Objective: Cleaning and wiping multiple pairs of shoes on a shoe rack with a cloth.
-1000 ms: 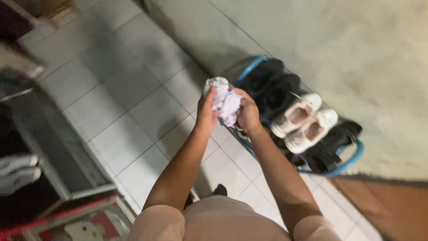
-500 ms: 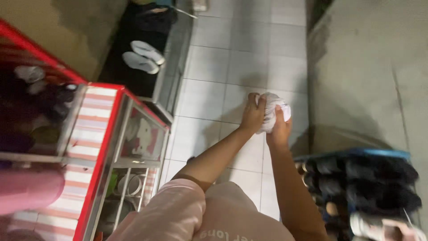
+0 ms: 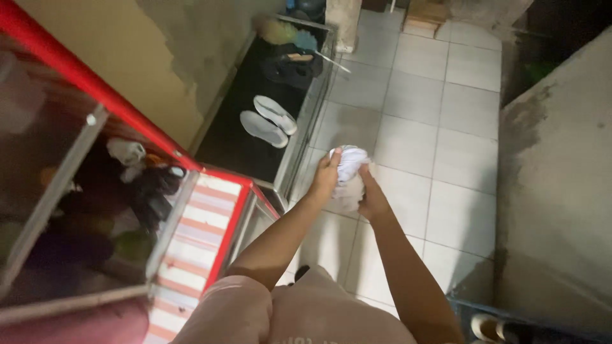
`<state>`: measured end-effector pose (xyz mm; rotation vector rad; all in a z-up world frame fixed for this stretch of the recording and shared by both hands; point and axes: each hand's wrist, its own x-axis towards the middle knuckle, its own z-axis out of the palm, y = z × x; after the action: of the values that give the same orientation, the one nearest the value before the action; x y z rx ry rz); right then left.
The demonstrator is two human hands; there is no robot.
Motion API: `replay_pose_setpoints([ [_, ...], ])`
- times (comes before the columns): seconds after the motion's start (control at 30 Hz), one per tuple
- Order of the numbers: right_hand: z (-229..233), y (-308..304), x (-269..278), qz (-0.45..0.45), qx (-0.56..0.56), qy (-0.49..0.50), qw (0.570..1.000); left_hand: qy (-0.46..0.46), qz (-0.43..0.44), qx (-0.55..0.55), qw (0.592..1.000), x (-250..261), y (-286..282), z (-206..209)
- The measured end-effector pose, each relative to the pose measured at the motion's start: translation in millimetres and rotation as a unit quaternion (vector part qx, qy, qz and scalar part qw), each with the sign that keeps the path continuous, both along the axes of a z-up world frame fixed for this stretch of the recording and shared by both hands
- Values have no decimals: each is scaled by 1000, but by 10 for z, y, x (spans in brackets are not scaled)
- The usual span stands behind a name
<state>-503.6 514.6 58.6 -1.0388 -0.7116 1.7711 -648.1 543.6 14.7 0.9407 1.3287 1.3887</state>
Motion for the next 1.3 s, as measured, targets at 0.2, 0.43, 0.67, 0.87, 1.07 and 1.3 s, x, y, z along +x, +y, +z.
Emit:
replay_pose_setpoints([
  [0.2, 301, 461, -675, -7, -30, 8, 999, 179, 37, -23, 983, -615, 436, 397],
  [0.43, 177, 1329, -814, -74, 41, 13, 996, 145, 49, 51, 987, -706, 1471, -1117],
  [0.67, 207, 2646, -886, -65, 78, 3, 995, 90, 73, 39, 993, -999, 2801, -1836],
  [0.87, 75, 3765, -1184, -37, 63, -16, 997, 116, 126, 30, 985, -1300, 3786, -2280],
  [1.07, -594, 4672, -1314, -28, 47, -45, 997, -109, 95, -234, 961, -1482, 4346, -1461],
  [1.3, -1042, 5658, -1465, -17, -35, -185, 982, 65, -32, -114, 991, -1871, 5312, -3229],
])
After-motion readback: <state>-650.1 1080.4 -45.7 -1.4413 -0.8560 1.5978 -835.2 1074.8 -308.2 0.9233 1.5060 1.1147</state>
